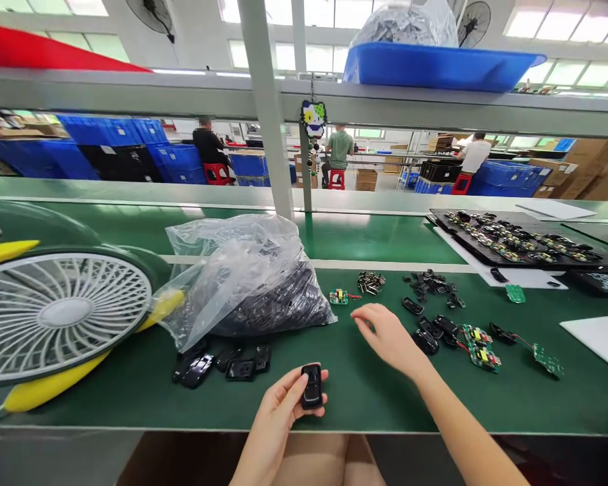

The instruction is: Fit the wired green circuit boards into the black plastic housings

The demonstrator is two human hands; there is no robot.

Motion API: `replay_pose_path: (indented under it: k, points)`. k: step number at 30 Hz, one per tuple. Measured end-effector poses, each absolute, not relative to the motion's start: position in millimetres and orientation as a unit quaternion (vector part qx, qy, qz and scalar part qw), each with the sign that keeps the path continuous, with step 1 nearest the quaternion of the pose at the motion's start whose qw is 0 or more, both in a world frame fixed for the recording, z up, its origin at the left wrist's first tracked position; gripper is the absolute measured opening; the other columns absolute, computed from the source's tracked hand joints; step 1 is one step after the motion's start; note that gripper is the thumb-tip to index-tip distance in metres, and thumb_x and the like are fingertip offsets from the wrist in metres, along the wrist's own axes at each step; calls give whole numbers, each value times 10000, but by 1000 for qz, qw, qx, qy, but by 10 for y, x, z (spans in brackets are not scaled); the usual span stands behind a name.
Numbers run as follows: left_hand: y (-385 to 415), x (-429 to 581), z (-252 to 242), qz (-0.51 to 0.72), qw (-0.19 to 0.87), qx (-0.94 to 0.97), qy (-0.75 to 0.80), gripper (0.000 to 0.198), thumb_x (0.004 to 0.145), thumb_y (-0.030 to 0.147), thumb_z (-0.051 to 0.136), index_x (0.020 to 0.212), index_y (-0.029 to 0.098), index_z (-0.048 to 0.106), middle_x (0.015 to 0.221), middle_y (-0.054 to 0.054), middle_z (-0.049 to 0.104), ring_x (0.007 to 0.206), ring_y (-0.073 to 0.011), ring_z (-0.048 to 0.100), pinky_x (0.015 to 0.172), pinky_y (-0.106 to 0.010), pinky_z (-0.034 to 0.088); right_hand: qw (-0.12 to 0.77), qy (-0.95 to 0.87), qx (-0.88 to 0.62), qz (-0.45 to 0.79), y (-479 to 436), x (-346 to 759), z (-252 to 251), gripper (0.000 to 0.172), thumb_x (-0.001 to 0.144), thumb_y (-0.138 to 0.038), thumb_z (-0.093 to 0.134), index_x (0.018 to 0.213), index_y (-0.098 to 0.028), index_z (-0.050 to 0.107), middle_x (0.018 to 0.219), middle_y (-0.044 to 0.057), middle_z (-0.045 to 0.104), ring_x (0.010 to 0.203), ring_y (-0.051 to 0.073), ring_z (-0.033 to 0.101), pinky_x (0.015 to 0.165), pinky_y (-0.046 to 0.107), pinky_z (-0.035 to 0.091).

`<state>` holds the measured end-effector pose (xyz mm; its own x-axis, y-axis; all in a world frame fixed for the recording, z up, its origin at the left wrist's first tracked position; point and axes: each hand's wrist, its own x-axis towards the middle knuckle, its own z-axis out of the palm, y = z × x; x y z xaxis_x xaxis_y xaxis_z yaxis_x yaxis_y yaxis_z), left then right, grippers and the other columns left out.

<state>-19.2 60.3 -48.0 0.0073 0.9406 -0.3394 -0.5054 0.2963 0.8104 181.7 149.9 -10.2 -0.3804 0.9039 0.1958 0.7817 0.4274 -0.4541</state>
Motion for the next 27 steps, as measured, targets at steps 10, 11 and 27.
replay_pose_path:
  k: [10, 11, 27]
  points:
    - [658, -328, -547, 481, 639, 358, 483, 552, 609, 591, 770, 899, 123, 721, 800, -155, 734, 512, -149, 574, 443, -226, 413, 76, -818, -499, 275, 2829, 1570, -191, 247, 911, -312, 575, 1093, -147, 592, 1119, 70, 610, 961, 193, 613, 836, 406, 520]
    - [665, -342, -560, 478, 634, 366, 485, 543, 625, 596, 756, 907, 134, 710, 798, -144, 736, 527, -154, 579, 469, -235, 423, 84, -811, -499, 293, 2832, 1589, -196, 232, 912, -310, 572, 1075, -147, 599, 1105, 67, 615, 950, 188, 613, 830, 397, 521]
    - [1050, -241, -477, 380, 423, 683, 459, 147, 778, 209, 637, 828, 265, 763, 972, -98, 658, 973, -292, 552, 918, -407, 402, 450, -450, -438, 635, 1456, 1891, -37, 488, 556, -477, 816, 841, -197, 537, 788, -16, 644, 630, 106, 618, 685, 296, 535]
